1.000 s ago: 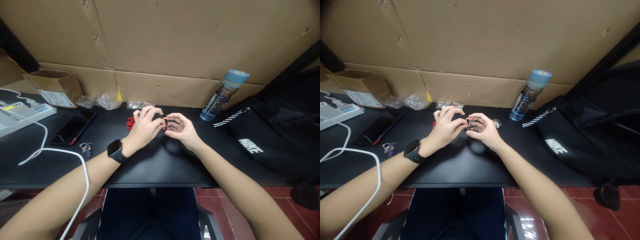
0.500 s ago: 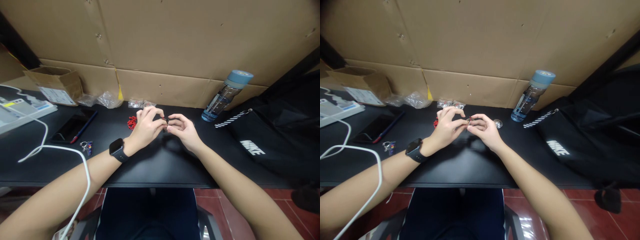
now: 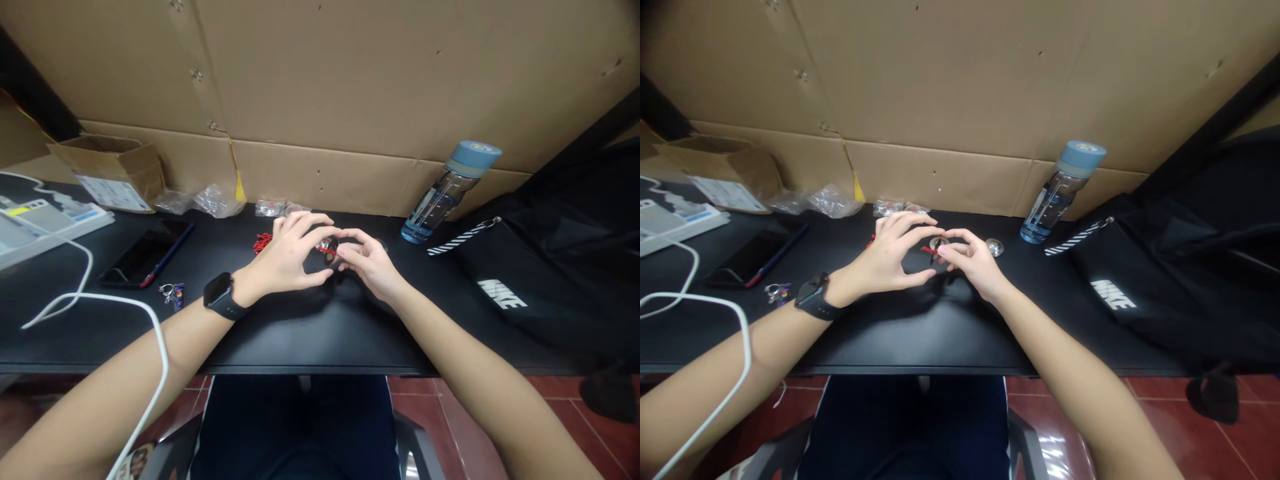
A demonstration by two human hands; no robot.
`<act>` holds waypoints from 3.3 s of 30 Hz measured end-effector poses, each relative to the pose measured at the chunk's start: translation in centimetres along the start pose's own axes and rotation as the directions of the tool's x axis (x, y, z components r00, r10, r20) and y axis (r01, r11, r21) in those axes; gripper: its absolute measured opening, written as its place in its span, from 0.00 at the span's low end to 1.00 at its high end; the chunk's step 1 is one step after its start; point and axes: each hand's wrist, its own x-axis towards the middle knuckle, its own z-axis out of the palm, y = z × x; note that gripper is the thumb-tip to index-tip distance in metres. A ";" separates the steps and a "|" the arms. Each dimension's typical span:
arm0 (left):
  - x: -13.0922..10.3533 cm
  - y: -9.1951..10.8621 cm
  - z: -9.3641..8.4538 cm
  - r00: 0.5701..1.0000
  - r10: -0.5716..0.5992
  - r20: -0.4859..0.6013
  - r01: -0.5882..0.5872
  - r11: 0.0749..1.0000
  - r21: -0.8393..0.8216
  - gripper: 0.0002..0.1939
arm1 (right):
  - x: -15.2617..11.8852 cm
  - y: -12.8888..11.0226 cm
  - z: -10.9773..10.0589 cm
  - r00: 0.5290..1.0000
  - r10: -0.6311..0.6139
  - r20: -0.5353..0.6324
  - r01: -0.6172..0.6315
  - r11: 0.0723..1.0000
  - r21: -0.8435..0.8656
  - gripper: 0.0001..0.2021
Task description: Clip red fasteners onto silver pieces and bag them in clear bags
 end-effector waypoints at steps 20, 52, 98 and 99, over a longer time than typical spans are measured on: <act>0.0 -0.8 1.8 0.996 -0.085 -0.009 0.085 0.996 -0.024 0.26 | 0.2 0.1 -0.7 0.936 -0.341 0.085 0.329 0.766 -0.552 0.08; -0.7 -1.2 3.3 0.945 -0.101 0.311 0.137 0.986 -0.095 0.19 | 0.8 -0.1 -3.1 0.923 -0.305 0.236 0.337 0.342 -0.877 0.03; 1.1 -1.2 2.5 0.935 -0.353 -0.036 0.349 0.932 -0.096 0.04 | 0.6 -1.2 -2.7 0.972 -0.201 0.122 0.198 0.425 -0.883 0.03; 1.1 -1.1 2.3 0.929 -0.367 -0.046 0.361 0.927 -0.103 0.04 | 0.7 -1.2 -2.6 0.967 -0.228 0.118 0.214 0.461 -0.861 0.03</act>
